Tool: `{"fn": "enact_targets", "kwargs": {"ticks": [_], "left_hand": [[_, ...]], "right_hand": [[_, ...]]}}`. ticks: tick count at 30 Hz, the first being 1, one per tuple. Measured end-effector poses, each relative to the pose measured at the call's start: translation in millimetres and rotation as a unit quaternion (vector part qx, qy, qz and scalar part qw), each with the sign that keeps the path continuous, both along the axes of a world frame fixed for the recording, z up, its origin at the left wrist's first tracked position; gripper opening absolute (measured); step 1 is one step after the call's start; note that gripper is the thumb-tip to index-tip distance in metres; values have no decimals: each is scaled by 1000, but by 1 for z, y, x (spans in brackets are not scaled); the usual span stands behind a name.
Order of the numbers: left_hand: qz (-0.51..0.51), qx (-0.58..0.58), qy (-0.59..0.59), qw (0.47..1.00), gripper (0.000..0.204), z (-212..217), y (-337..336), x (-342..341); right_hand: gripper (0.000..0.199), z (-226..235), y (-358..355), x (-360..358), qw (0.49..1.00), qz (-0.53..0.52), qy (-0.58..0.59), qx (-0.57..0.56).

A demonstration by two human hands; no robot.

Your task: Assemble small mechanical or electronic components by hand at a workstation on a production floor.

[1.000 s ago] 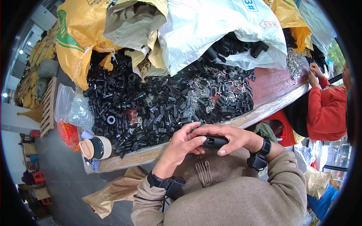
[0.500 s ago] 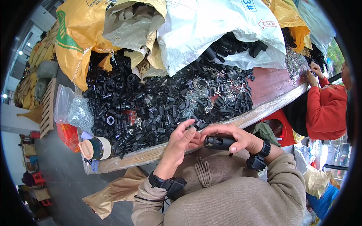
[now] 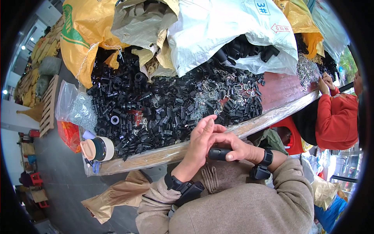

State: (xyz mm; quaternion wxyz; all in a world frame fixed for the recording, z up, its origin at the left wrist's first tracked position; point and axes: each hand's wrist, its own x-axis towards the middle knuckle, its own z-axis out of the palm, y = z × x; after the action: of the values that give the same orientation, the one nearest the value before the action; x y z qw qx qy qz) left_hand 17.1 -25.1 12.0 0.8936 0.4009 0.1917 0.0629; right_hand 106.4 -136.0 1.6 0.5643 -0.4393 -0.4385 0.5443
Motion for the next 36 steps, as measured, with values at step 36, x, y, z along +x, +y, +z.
{"fn": "enact_targets", "kwargs": {"ticks": [36], "left_hand": [[261, 788, 128, 542, 26, -24, 113, -92]], "right_hand": [[42, 1, -96, 47, 839, 23, -501, -213]]}}
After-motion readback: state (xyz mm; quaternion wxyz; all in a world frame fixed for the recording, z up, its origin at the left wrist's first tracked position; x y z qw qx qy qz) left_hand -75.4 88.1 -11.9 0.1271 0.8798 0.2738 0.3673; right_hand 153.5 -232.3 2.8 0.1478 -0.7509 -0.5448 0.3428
